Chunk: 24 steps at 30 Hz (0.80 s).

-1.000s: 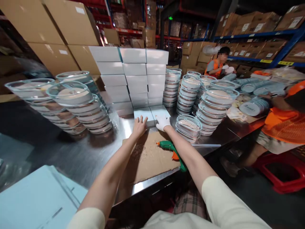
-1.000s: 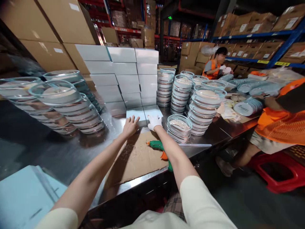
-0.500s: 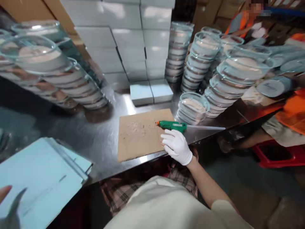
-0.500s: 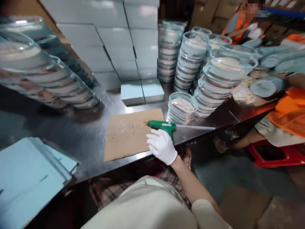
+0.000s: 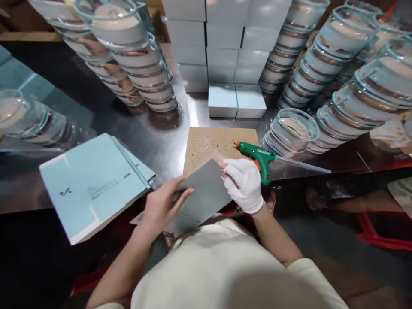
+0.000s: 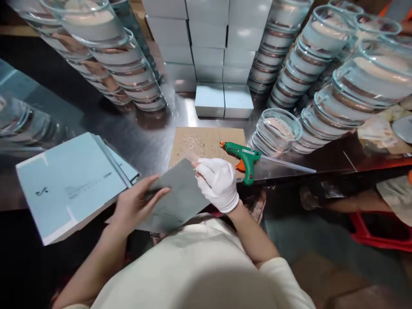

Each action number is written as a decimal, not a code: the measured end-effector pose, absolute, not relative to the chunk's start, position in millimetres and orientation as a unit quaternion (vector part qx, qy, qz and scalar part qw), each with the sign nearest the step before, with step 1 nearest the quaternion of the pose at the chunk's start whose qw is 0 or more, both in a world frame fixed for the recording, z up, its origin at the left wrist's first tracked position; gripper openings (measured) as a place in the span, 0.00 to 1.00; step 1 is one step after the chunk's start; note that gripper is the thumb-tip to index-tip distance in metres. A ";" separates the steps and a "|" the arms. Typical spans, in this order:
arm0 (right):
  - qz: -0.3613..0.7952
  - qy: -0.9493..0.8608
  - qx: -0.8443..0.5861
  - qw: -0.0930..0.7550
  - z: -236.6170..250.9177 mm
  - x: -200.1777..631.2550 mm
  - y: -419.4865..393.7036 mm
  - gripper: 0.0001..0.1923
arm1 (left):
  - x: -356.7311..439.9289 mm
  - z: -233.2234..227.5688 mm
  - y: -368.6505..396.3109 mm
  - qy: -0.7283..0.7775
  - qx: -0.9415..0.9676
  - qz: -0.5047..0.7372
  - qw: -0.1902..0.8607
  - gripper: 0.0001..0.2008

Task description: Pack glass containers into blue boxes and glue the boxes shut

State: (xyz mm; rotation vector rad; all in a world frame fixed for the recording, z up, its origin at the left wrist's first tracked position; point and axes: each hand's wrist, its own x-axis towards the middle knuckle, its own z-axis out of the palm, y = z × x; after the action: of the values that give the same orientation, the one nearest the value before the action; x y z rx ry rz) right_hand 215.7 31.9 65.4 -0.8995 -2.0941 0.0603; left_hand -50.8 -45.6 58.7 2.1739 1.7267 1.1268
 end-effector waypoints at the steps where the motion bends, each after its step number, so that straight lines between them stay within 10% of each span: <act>1: 0.048 -0.834 -0.381 0.397 64.1 214.6 31.6 0.13 | -37.9 48.3 -41.2 0.549 0.740 0.380 0.081 0.15; 9: 0.598 -0.686 -0.387 0.148 41.6 251.4 37.0 0.30 | -34.6 -1.5 -46.2 0.532 0.751 0.387 0.063 0.18; 15: 0.805 -0.540 -0.236 0.068 24.9 261.2 35.7 0.47 | -30.8 -15.7 -61.8 0.469 0.847 0.182 0.172 0.66; 18: 0.839 -0.503 -0.198 0.058 23.4 271.8 17.5 0.51 | -36.1 -18.3 -68.0 0.433 0.845 0.156 0.273 0.49; 24: 0.444 -0.607 -0.461 0.470 13.0 277.1 -15.1 0.41 | -59.2 -12.2 -68.4 0.563 0.669 0.383 0.298 0.24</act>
State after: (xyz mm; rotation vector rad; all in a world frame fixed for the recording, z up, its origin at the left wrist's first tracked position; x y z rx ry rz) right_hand 277.1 -15.1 13.0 -1.1304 -1.4872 1.0882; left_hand -59.2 -68.4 -12.2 1.7773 1.4960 1.0169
